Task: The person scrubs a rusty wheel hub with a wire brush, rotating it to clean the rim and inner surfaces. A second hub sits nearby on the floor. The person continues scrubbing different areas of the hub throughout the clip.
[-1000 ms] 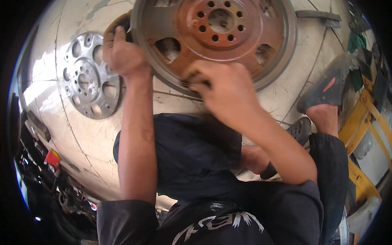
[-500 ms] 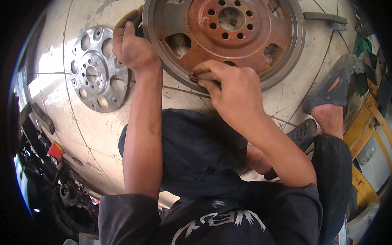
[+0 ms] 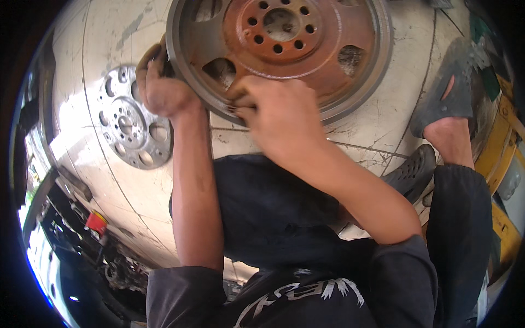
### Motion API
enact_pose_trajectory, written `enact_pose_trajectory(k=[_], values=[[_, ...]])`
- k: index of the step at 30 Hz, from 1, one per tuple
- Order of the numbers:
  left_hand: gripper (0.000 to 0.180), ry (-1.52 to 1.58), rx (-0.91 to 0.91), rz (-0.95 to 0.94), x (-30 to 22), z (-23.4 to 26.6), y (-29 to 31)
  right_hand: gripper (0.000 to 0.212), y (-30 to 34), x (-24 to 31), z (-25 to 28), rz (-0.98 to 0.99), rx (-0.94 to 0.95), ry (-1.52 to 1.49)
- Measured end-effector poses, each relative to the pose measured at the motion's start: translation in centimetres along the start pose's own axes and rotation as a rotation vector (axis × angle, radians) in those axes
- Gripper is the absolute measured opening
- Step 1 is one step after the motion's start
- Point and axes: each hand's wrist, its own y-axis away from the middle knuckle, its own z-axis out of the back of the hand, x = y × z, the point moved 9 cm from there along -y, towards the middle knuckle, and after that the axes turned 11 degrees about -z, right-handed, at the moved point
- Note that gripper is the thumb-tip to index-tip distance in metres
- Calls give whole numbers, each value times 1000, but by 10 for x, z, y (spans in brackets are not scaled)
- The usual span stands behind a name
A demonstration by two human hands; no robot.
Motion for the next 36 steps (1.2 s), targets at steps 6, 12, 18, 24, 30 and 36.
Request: enact_pose_trajectory(k=[6, 12, 18, 24, 30, 36], values=[[30, -161, 104, 19, 1, -5, 1, 16, -59, 37, -8, 33, -283, -143], [29, -136, 70, -25, -3, 3, -2, 14, -2, -7, -5, -43, -40, -207], [30, -250, 184, -41, -1, -7, 0, 15, -68, 33, -10, 14, -290, -220], [34, -132, 86, -15, -2, 6, -4, 19, -7, 2, -11, 0, -132, -203], [32, -143, 113, 38, 1, -10, 3, 18, -72, 40, -2, 57, -302, -320], [33, -94, 83, 27, -1, -6, 0, 18, -17, 11, -5, 14, -79, -146]])
